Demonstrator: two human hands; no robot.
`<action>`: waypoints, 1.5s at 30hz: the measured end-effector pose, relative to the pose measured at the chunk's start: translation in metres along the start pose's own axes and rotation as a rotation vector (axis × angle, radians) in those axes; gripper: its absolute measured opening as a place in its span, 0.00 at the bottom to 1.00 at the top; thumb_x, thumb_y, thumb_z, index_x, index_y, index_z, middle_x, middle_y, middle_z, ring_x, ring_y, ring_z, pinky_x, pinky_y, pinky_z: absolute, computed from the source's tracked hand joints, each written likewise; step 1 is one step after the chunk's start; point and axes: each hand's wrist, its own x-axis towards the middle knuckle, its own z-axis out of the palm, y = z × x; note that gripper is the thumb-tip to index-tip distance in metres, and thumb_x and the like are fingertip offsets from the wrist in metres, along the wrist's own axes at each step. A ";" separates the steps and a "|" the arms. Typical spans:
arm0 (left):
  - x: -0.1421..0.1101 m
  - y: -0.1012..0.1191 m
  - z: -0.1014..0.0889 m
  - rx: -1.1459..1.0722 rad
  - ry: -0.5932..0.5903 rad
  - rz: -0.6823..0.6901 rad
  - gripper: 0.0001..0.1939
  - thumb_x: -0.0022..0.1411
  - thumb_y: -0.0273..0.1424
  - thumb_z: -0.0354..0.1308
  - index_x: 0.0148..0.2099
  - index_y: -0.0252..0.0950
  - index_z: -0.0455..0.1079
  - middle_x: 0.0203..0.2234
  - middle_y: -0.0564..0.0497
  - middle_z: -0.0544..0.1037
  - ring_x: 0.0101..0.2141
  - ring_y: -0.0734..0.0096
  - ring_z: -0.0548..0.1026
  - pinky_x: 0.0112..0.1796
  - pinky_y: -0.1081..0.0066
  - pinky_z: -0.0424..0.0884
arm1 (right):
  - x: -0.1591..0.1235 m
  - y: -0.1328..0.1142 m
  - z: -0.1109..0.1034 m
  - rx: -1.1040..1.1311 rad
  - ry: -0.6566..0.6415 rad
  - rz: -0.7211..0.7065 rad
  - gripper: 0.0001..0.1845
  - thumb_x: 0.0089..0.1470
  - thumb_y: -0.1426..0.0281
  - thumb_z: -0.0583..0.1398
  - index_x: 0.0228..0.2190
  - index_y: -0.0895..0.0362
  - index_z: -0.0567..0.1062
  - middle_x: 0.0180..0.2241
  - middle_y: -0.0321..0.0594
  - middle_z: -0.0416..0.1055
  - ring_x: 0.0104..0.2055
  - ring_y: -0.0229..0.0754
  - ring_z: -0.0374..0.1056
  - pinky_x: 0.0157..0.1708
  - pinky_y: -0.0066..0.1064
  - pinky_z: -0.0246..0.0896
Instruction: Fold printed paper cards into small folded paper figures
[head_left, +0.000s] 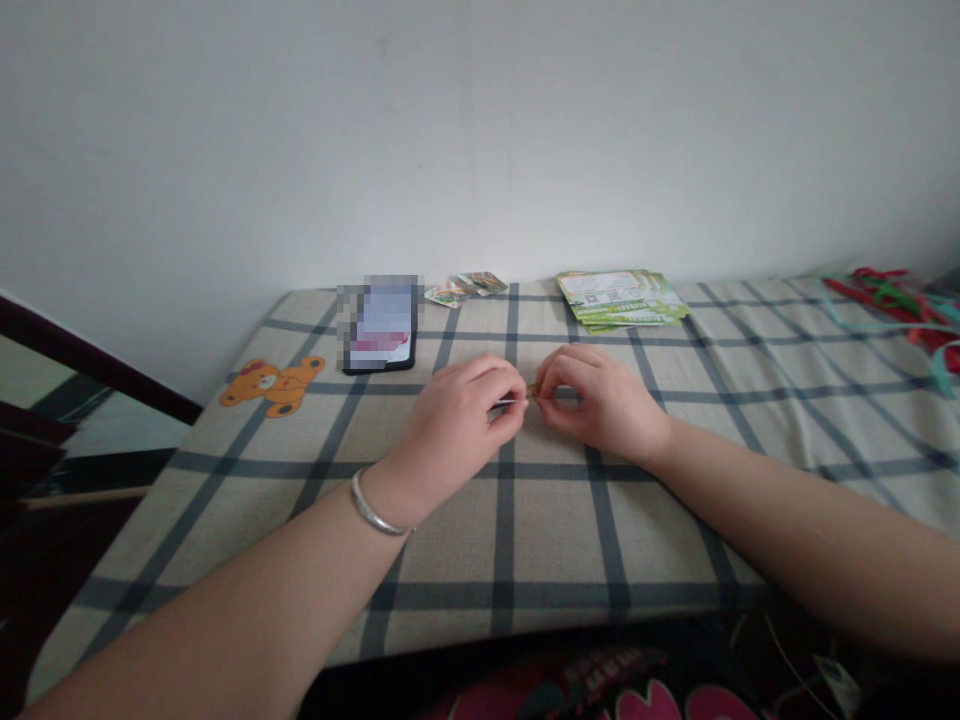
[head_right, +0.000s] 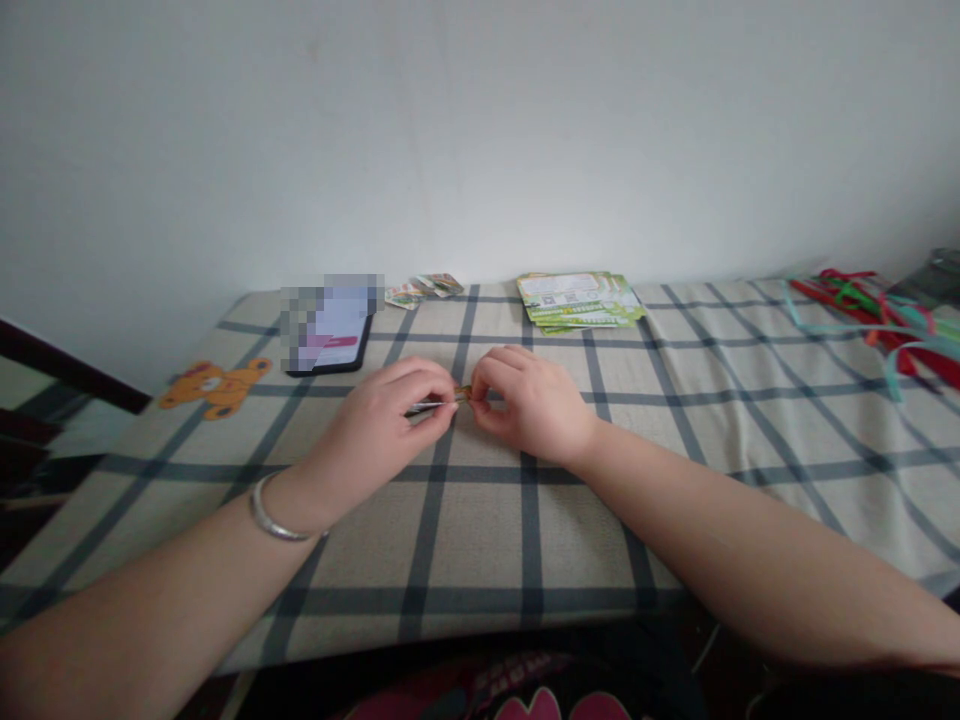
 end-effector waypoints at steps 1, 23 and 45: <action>0.000 0.000 0.000 0.004 0.000 -0.003 0.04 0.61 0.23 0.55 0.34 0.37 0.66 0.33 0.51 0.74 0.36 0.68 0.71 0.40 0.66 0.68 | 0.000 0.000 0.000 0.015 -0.003 0.013 0.04 0.49 0.76 0.59 0.28 0.55 0.69 0.32 0.39 0.72 0.35 0.40 0.68 0.34 0.31 0.63; -0.001 0.000 0.000 0.030 -0.050 -0.084 0.03 0.60 0.26 0.60 0.37 0.38 0.68 0.31 0.54 0.76 0.33 0.70 0.73 0.35 0.70 0.66 | -0.002 0.000 0.002 0.153 -0.013 0.065 0.02 0.51 0.75 0.61 0.30 0.58 0.74 0.28 0.36 0.72 0.29 0.34 0.68 0.29 0.25 0.61; -0.002 0.000 -0.003 0.073 -0.075 -0.195 0.03 0.62 0.32 0.58 0.36 0.39 0.72 0.28 0.55 0.78 0.29 0.71 0.74 0.31 0.71 0.63 | -0.003 -0.001 -0.003 0.115 -0.040 0.117 0.02 0.55 0.73 0.59 0.31 0.58 0.72 0.29 0.37 0.70 0.29 0.35 0.65 0.28 0.27 0.57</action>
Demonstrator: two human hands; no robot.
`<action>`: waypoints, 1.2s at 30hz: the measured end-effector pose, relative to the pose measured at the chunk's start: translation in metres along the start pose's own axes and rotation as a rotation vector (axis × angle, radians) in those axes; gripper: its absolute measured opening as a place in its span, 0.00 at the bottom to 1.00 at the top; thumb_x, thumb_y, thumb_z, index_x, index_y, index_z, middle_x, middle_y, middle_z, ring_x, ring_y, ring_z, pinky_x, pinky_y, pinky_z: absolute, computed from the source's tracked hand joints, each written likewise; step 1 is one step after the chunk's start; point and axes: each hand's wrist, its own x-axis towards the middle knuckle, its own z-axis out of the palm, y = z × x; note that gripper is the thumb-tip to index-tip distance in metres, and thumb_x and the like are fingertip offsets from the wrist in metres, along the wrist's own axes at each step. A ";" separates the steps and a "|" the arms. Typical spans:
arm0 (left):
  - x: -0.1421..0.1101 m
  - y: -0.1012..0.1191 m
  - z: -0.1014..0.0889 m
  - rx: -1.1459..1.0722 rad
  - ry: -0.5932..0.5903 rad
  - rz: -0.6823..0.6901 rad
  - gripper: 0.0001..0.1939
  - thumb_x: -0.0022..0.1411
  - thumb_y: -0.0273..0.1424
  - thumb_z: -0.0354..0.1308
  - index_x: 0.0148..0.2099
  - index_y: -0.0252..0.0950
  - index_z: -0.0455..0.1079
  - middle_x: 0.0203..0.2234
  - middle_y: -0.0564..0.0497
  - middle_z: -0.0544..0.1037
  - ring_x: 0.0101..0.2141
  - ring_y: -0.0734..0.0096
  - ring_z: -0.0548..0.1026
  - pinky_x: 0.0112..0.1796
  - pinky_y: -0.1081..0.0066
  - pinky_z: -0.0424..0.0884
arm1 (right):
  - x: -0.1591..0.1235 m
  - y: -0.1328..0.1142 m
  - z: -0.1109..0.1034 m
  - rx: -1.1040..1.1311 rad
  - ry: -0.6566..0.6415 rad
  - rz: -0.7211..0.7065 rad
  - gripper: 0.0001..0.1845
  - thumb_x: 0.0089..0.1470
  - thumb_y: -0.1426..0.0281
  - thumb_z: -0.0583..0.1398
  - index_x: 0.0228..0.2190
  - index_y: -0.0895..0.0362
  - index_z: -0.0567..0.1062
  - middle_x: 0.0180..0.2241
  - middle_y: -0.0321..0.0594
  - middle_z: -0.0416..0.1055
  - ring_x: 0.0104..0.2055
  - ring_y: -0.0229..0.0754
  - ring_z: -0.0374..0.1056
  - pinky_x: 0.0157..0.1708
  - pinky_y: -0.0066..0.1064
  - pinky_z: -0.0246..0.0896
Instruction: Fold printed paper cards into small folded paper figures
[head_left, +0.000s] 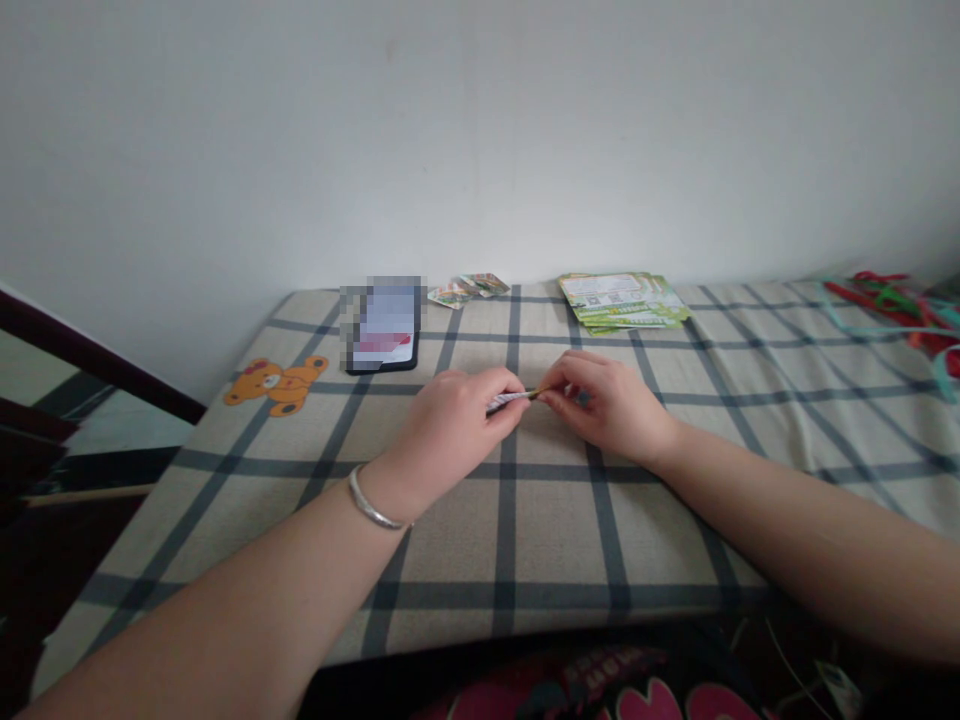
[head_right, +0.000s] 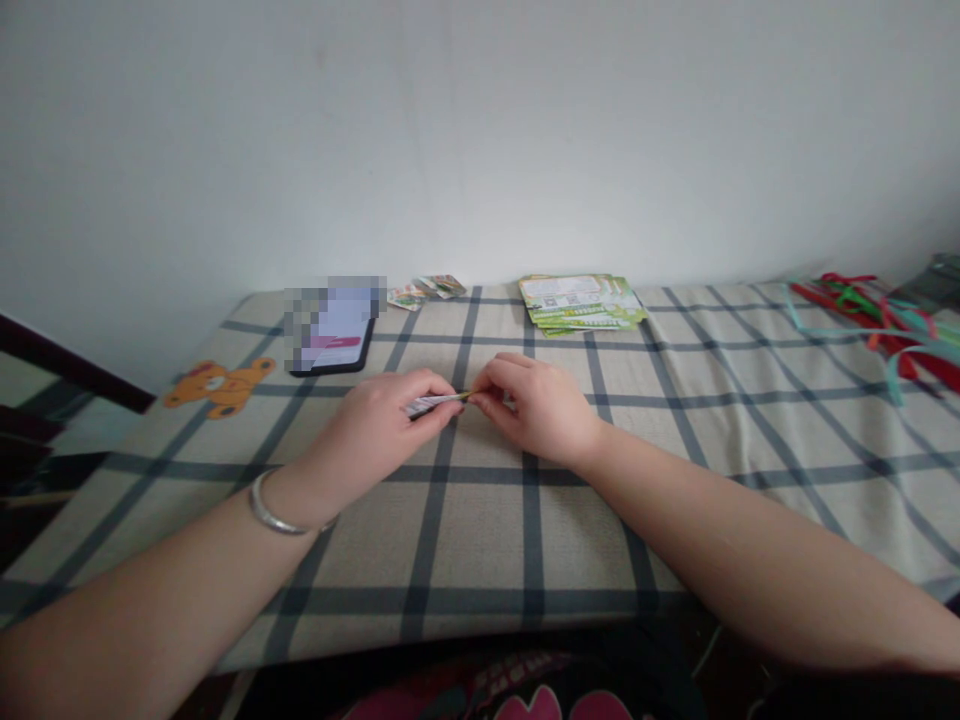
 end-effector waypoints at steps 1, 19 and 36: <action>0.000 0.000 -0.001 0.004 0.001 -0.012 0.04 0.62 0.32 0.59 0.35 0.39 0.72 0.27 0.55 0.78 0.28 0.71 0.74 0.30 0.72 0.62 | 0.000 0.001 -0.001 0.006 0.008 0.006 0.01 0.55 0.73 0.59 0.31 0.58 0.72 0.29 0.37 0.70 0.29 0.36 0.65 0.28 0.27 0.57; 0.001 -0.005 0.001 -0.174 0.015 -0.017 0.05 0.63 0.33 0.58 0.40 0.42 0.74 0.35 0.58 0.80 0.36 0.73 0.77 0.37 0.74 0.68 | 0.001 0.003 -0.003 0.027 0.016 0.022 0.03 0.55 0.72 0.60 0.29 0.57 0.73 0.28 0.37 0.71 0.29 0.36 0.66 0.28 0.27 0.58; 0.001 -0.004 0.002 -0.171 -0.001 0.013 0.05 0.62 0.29 0.56 0.36 0.39 0.73 0.31 0.55 0.80 0.33 0.71 0.77 0.34 0.72 0.69 | 0.001 -0.001 -0.006 0.235 -0.032 0.004 0.15 0.63 0.64 0.53 0.30 0.58 0.73 0.28 0.40 0.72 0.31 0.37 0.67 0.32 0.29 0.61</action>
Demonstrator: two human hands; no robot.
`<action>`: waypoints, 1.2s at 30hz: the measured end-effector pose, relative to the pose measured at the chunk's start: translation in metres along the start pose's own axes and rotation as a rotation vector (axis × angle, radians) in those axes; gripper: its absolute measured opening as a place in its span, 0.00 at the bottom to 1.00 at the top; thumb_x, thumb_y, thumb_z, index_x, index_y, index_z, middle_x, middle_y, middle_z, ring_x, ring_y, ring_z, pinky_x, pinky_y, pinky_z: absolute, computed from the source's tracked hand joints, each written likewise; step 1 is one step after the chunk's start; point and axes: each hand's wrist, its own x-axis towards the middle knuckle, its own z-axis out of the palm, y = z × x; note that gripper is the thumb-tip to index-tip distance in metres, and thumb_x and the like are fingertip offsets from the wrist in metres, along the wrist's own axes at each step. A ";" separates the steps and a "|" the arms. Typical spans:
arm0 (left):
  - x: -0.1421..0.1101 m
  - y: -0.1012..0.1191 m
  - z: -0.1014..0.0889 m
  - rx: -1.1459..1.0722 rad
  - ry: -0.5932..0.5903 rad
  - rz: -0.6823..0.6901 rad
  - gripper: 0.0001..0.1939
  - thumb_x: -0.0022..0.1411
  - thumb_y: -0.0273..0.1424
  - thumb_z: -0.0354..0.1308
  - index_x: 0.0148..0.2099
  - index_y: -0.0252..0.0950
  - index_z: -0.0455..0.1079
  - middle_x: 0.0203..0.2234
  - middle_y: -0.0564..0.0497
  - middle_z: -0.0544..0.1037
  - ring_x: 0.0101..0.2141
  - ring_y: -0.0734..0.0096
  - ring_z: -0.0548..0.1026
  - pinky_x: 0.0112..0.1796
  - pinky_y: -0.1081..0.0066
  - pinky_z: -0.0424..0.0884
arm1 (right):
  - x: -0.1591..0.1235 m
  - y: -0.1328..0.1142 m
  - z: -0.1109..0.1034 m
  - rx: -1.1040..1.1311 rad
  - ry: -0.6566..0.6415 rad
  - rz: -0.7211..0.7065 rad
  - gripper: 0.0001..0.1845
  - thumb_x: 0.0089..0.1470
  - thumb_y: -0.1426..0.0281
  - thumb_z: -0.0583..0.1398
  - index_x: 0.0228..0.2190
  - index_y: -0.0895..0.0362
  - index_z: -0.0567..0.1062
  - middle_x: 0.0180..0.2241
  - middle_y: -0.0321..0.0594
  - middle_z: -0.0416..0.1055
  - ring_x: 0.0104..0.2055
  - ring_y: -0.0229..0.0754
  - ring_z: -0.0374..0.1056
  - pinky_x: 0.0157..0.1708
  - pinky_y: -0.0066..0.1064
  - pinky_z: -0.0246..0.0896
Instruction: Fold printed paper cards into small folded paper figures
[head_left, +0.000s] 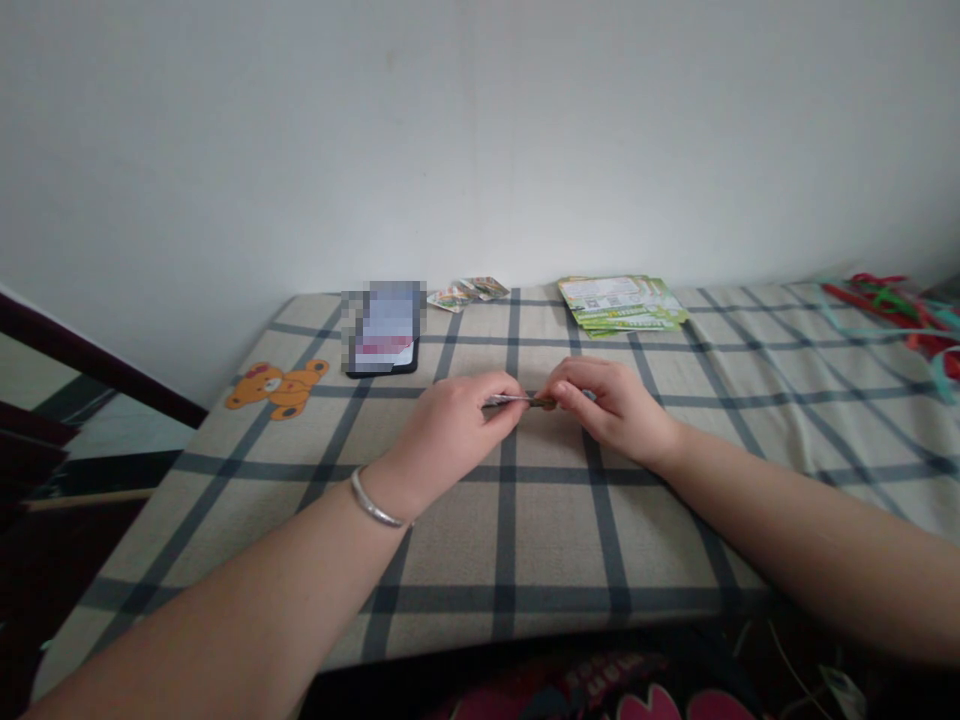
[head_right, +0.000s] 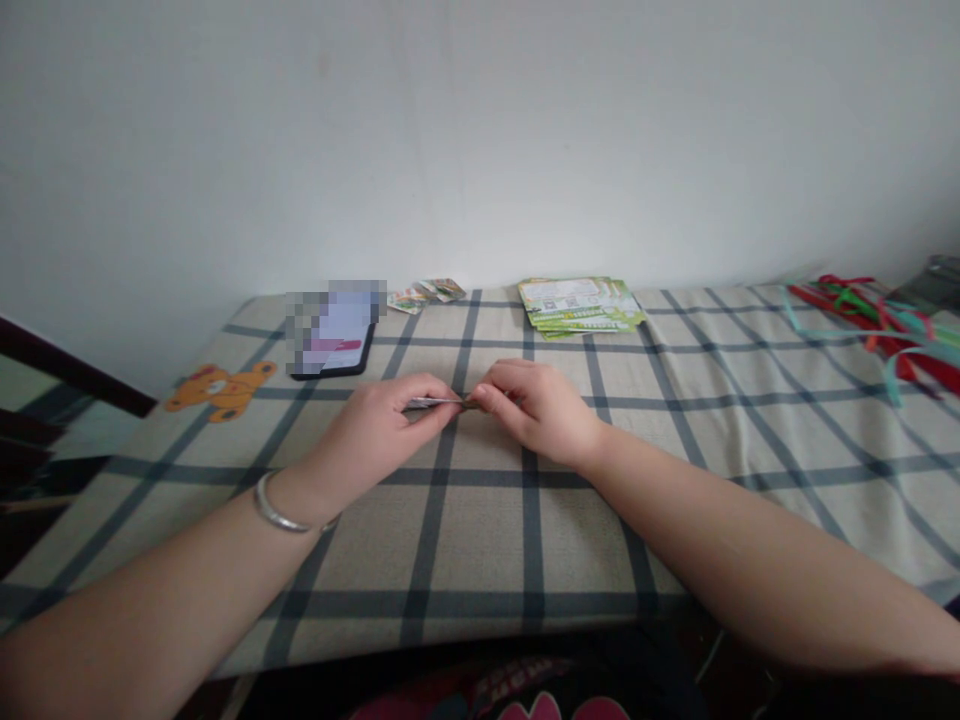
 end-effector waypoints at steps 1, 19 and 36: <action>0.000 0.000 0.000 0.012 -0.003 0.001 0.05 0.63 0.29 0.56 0.36 0.39 0.73 0.31 0.55 0.80 0.33 0.71 0.77 0.34 0.72 0.69 | 0.000 0.000 -0.001 0.027 -0.005 0.001 0.17 0.64 0.64 0.51 0.30 0.58 0.74 0.28 0.41 0.72 0.31 0.37 0.67 0.32 0.30 0.61; 0.000 -0.002 0.001 0.026 0.069 0.106 0.04 0.63 0.28 0.57 0.37 0.39 0.73 0.35 0.54 0.80 0.37 0.70 0.77 0.40 0.68 0.71 | 0.002 0.011 0.005 0.335 -0.088 0.186 0.11 0.57 0.62 0.59 0.30 0.57 0.72 0.29 0.38 0.72 0.31 0.37 0.67 0.31 0.29 0.63; 0.001 -0.001 0.004 0.016 0.085 0.118 0.04 0.61 0.25 0.59 0.33 0.37 0.72 0.31 0.51 0.76 0.34 0.69 0.73 0.38 0.67 0.70 | 0.004 0.005 0.008 0.042 -0.019 0.088 0.03 0.53 0.73 0.59 0.28 0.57 0.71 0.26 0.35 0.70 0.26 0.33 0.64 0.25 0.25 0.60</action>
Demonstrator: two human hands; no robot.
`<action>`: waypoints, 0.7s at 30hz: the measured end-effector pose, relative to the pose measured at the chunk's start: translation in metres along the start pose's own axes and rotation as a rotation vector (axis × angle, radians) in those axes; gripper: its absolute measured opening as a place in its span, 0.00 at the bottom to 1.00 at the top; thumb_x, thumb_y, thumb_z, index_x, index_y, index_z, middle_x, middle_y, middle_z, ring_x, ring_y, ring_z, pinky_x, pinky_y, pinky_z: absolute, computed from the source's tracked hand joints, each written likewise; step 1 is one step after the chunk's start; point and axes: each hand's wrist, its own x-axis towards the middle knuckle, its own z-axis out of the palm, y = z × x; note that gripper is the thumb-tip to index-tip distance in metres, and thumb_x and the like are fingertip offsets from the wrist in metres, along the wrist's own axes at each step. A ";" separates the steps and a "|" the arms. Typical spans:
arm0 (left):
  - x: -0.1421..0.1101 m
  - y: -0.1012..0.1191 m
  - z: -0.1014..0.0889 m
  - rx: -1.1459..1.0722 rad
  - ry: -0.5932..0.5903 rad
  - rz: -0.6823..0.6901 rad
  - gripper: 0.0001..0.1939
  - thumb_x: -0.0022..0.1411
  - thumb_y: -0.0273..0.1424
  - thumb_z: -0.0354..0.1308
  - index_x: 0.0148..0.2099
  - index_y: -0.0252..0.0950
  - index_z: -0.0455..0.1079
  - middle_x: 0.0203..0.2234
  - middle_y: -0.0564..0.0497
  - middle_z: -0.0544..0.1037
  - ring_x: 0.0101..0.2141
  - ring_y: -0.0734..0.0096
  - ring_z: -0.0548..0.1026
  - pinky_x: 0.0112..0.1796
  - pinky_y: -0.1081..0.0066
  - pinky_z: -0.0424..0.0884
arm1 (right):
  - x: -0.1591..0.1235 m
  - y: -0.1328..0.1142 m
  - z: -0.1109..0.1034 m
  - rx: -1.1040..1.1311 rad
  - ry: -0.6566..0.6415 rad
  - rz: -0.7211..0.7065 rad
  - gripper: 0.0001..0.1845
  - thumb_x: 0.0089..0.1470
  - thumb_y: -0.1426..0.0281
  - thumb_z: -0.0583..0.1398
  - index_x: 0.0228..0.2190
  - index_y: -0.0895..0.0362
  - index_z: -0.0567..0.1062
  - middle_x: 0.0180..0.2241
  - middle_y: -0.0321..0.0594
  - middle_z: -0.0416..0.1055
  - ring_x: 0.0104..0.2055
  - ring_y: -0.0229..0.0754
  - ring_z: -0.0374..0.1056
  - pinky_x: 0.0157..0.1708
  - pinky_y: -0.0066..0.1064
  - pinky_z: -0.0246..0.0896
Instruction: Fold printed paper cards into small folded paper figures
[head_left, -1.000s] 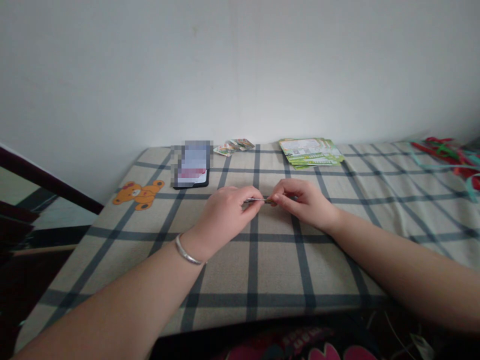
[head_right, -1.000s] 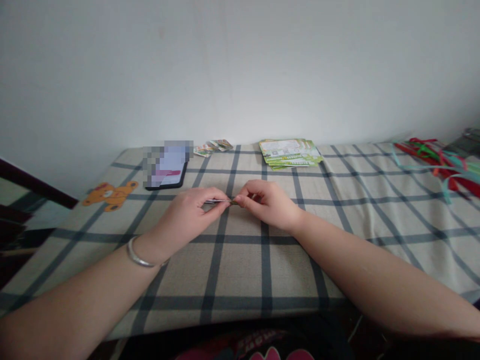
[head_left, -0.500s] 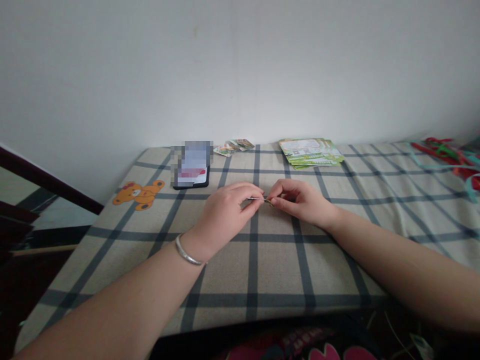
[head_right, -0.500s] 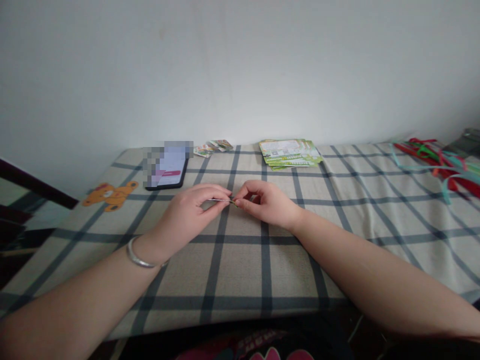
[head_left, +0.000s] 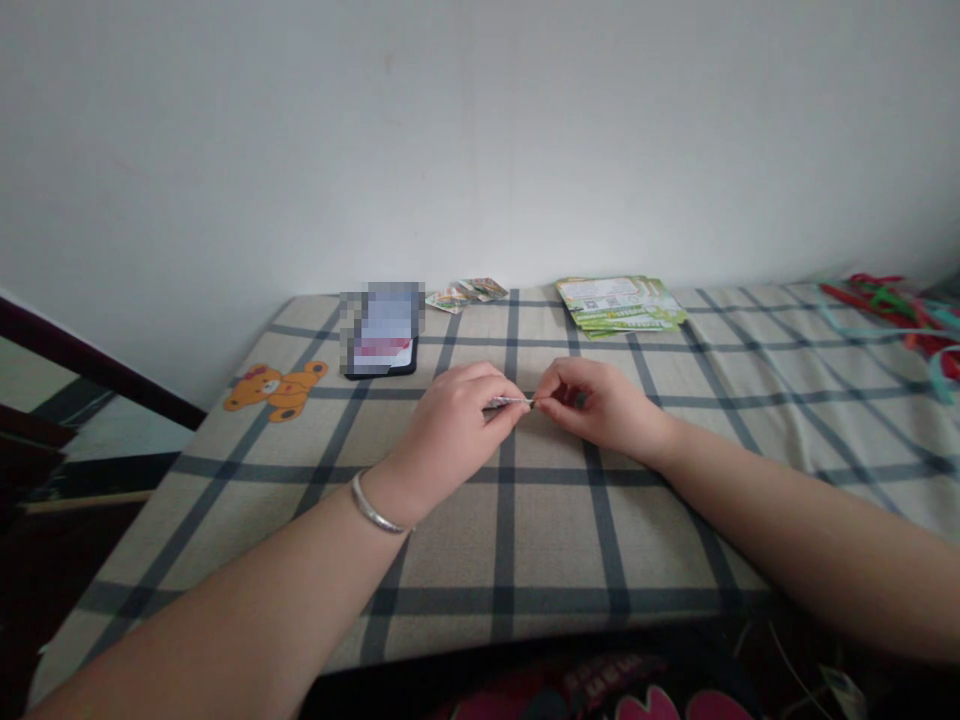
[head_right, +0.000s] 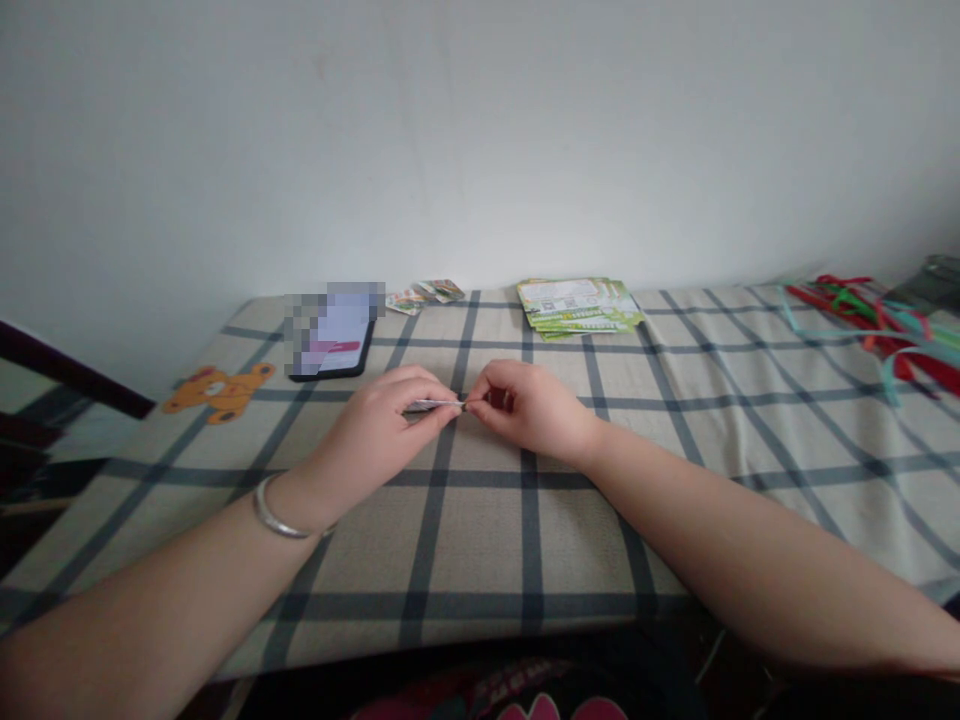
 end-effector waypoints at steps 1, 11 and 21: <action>0.000 0.000 0.000 -0.003 0.005 0.007 0.04 0.61 0.25 0.58 0.33 0.37 0.72 0.31 0.51 0.76 0.35 0.69 0.73 0.38 0.67 0.70 | 0.000 0.000 0.000 -0.025 0.010 -0.020 0.02 0.53 0.74 0.59 0.28 0.57 0.71 0.26 0.35 0.70 0.26 0.33 0.64 0.26 0.25 0.59; 0.001 0.007 -0.002 -0.017 0.013 0.049 0.04 0.62 0.24 0.55 0.34 0.36 0.70 0.32 0.51 0.74 0.36 0.70 0.71 0.40 0.67 0.69 | -0.003 -0.002 0.002 -0.196 0.018 -0.132 0.02 0.55 0.73 0.59 0.29 0.56 0.70 0.29 0.36 0.69 0.29 0.35 0.64 0.28 0.26 0.58; 0.002 0.010 -0.004 0.099 0.005 0.077 0.04 0.63 0.25 0.55 0.33 0.36 0.68 0.31 0.52 0.75 0.36 0.68 0.71 0.42 0.65 0.67 | -0.004 -0.007 0.001 -0.252 0.066 -0.152 0.02 0.54 0.73 0.60 0.29 0.58 0.71 0.28 0.36 0.69 0.29 0.34 0.65 0.28 0.26 0.57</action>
